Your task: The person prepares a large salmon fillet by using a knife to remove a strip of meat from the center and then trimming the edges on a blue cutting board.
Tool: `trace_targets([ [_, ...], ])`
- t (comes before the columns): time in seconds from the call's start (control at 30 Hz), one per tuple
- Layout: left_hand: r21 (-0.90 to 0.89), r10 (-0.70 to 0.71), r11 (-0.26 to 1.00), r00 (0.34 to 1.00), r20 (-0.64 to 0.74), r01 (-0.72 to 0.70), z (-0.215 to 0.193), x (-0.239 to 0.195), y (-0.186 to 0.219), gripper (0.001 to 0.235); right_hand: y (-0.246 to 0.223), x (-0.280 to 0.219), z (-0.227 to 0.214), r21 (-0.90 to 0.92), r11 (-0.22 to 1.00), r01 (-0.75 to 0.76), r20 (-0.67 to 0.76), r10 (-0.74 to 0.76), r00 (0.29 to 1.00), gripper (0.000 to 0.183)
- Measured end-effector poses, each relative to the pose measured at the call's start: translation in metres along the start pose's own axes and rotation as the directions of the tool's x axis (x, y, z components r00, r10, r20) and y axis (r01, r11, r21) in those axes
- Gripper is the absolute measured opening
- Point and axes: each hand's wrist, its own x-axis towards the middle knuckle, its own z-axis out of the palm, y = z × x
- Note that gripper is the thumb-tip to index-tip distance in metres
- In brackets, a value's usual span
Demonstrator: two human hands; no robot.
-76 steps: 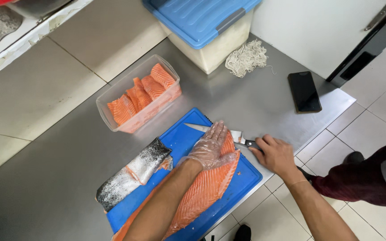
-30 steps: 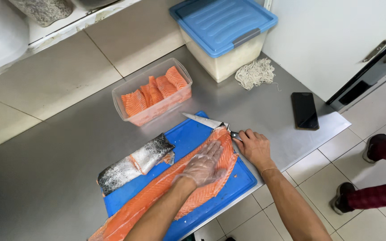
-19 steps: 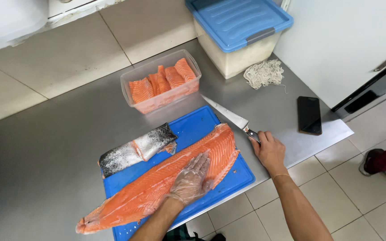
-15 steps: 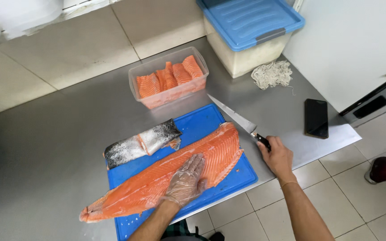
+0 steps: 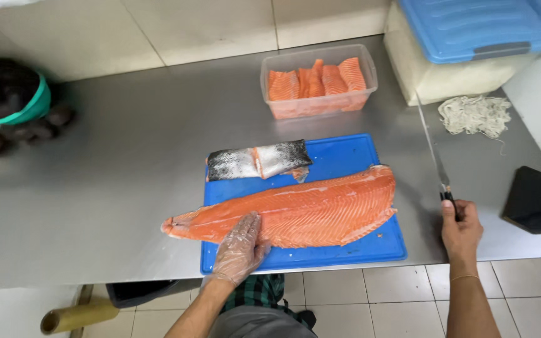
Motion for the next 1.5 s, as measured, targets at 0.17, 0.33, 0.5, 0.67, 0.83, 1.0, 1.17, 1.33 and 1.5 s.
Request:
trace_targets([
  [0.17,0.077,-0.23,0.971,0.97,0.078,0.224,-0.026,-0.022,-0.03,0.077,-0.011,-0.008,-0.009,0.22,0.971,-0.092,0.079,0.077,0.994,0.037],
  [0.33,0.106,-0.43,0.902,0.894,0.124,0.419,-0.032,-0.037,-0.053,0.083,-0.015,-0.021,-0.021,0.251,0.944,-0.215,0.207,0.165,0.964,0.041],
  [0.5,-0.015,-0.486,0.873,0.873,0.043,0.487,-0.045,-0.037,-0.072,0.071,-0.012,-0.02,-0.006,0.591,0.773,-0.228,0.338,0.02,0.941,0.006],
  [0.67,-0.029,-0.511,0.859,0.859,0.02,0.511,-0.058,-0.031,-0.072,0.065,-0.072,0.0,0.009,0.512,0.834,-0.207,0.424,-0.037,0.905,0.013],
  [0.83,-0.068,-0.527,0.85,0.845,-0.093,0.523,-0.051,-0.043,-0.078,0.061,-0.183,-0.005,0.027,0.015,1.0,0.011,0.57,-0.018,0.821,0.009],
  [1.0,-0.086,-0.598,0.797,0.801,0.03,0.598,-0.062,-0.038,-0.081,0.068,-0.303,-0.044,0.07,-0.177,0.714,0.678,0.953,-0.047,0.298,0.064],
  [1.17,-0.121,-0.582,0.805,0.813,0.023,0.58,-0.062,-0.04,-0.083,0.066,-0.305,-0.055,0.101,0.003,0.342,0.94,0.999,-0.036,0.01,0.075],
  [1.33,-0.139,-0.531,0.842,0.846,-0.044,0.522,-0.058,-0.046,-0.08,0.067,-0.328,-0.06,0.099,0.016,0.301,0.954,0.996,0.074,-0.04,0.094],
  [1.5,-0.142,-0.492,0.868,0.861,-0.127,0.475,-0.062,-0.044,-0.074,0.066,-0.328,-0.066,0.1,0.044,0.268,0.962,0.996,0.068,-0.065,0.098],
])
